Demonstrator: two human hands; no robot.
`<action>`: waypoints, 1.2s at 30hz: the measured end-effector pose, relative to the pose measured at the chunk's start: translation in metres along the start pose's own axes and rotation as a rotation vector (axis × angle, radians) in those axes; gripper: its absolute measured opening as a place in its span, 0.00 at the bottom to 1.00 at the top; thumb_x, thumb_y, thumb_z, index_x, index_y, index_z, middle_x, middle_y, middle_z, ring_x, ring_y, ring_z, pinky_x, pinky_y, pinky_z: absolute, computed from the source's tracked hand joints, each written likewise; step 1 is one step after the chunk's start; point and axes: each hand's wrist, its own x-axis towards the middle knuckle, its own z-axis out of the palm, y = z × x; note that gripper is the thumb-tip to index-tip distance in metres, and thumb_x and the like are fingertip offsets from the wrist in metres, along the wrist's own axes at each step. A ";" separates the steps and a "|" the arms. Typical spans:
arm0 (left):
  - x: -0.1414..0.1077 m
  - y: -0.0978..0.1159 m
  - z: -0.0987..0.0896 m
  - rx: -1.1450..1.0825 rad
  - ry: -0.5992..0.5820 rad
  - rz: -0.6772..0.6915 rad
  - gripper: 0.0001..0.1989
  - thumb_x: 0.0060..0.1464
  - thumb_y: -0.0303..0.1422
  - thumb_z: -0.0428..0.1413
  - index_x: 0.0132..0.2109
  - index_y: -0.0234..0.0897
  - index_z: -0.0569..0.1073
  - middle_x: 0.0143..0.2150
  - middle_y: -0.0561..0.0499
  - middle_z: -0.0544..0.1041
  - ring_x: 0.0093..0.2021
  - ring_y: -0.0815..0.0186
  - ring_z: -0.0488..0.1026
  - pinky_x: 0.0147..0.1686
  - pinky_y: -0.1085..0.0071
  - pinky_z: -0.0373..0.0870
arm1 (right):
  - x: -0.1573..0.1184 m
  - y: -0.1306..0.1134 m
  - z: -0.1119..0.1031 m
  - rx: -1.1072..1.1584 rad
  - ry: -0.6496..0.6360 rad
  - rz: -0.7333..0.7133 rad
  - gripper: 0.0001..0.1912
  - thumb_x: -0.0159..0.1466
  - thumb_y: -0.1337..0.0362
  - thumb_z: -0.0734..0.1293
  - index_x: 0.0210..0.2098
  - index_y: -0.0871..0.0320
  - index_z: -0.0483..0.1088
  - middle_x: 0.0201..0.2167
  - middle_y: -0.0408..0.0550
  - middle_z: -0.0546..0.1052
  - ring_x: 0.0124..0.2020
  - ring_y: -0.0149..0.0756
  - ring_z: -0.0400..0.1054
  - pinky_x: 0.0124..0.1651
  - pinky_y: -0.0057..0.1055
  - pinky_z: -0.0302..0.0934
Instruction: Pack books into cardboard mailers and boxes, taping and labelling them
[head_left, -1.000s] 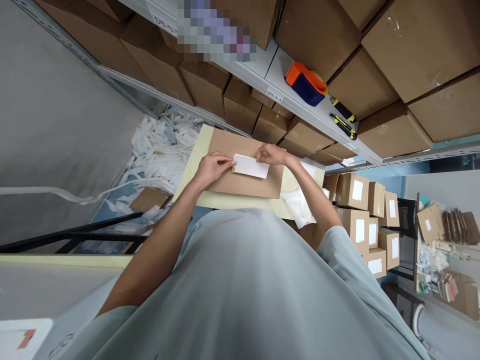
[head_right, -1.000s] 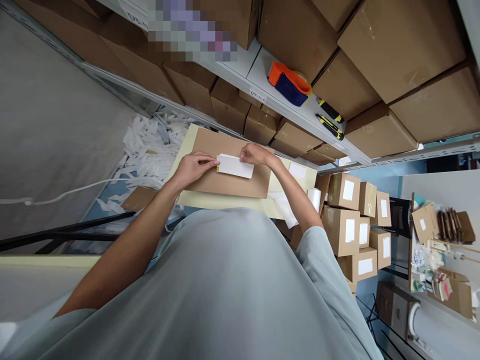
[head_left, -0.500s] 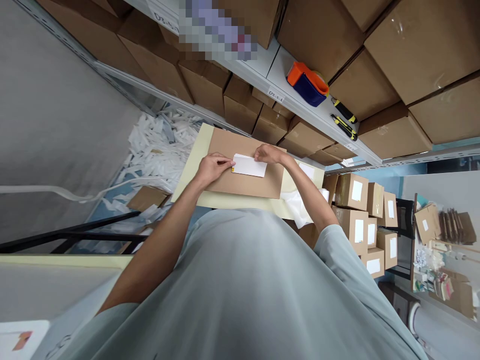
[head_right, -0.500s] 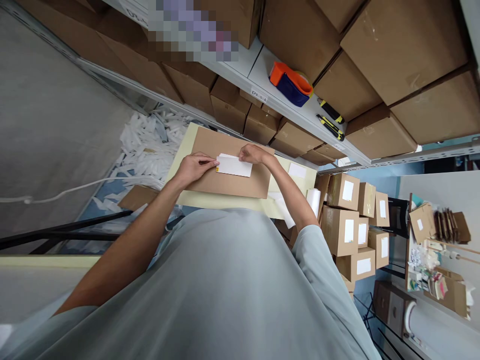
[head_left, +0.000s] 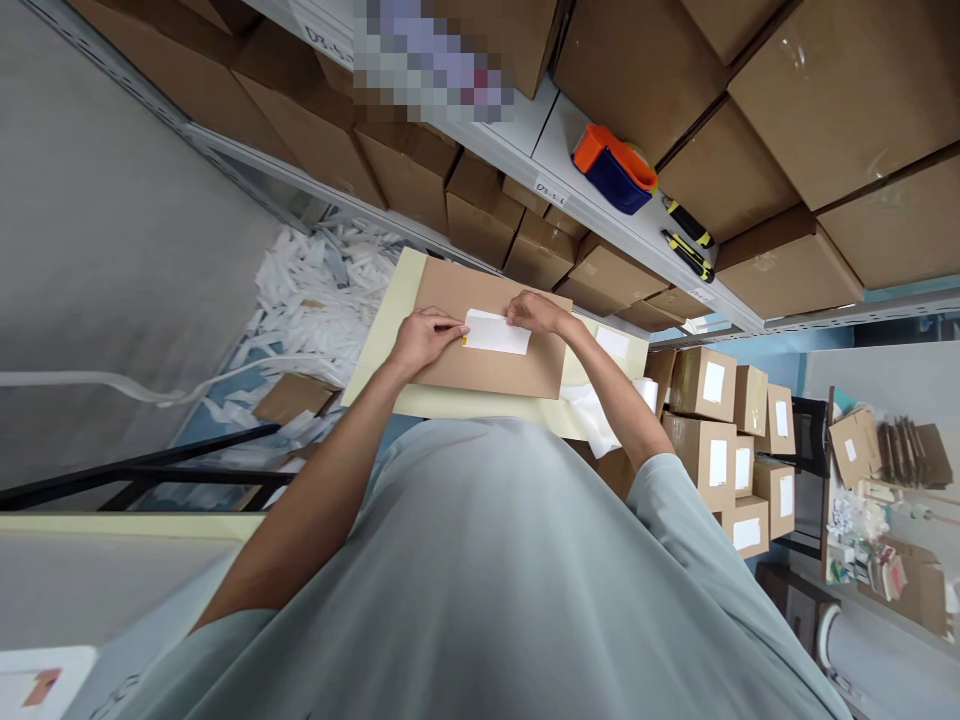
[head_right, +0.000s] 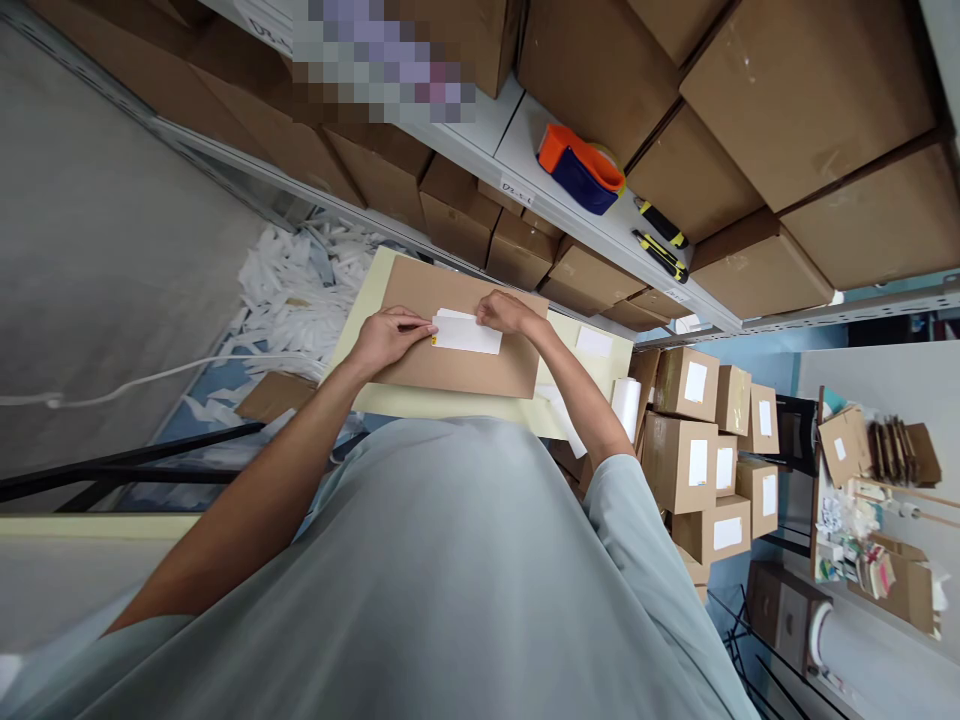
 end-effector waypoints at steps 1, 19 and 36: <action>0.000 -0.001 0.001 0.006 0.001 0.001 0.13 0.53 0.47 0.71 0.30 0.45 0.85 0.38 0.46 0.83 0.46 0.54 0.78 0.57 0.59 0.75 | -0.001 0.001 0.001 -0.017 -0.012 -0.008 0.06 0.67 0.67 0.71 0.36 0.58 0.82 0.45 0.53 0.86 0.49 0.43 0.77 0.54 0.34 0.67; -0.011 -0.019 0.017 0.215 0.110 0.150 0.11 0.63 0.40 0.68 0.46 0.39 0.89 0.42 0.44 0.81 0.48 0.54 0.74 0.58 0.56 0.73 | -0.010 0.012 0.049 -0.107 0.202 0.014 0.10 0.73 0.73 0.67 0.45 0.62 0.82 0.51 0.58 0.80 0.57 0.48 0.71 0.68 0.42 0.64; -0.036 0.007 0.057 0.457 -0.013 0.339 0.32 0.76 0.42 0.48 0.78 0.29 0.68 0.76 0.31 0.71 0.80 0.45 0.63 0.79 0.45 0.57 | -0.055 -0.016 0.147 -0.022 0.504 0.158 0.34 0.82 0.59 0.55 0.83 0.68 0.56 0.85 0.62 0.56 0.88 0.47 0.43 0.88 0.51 0.42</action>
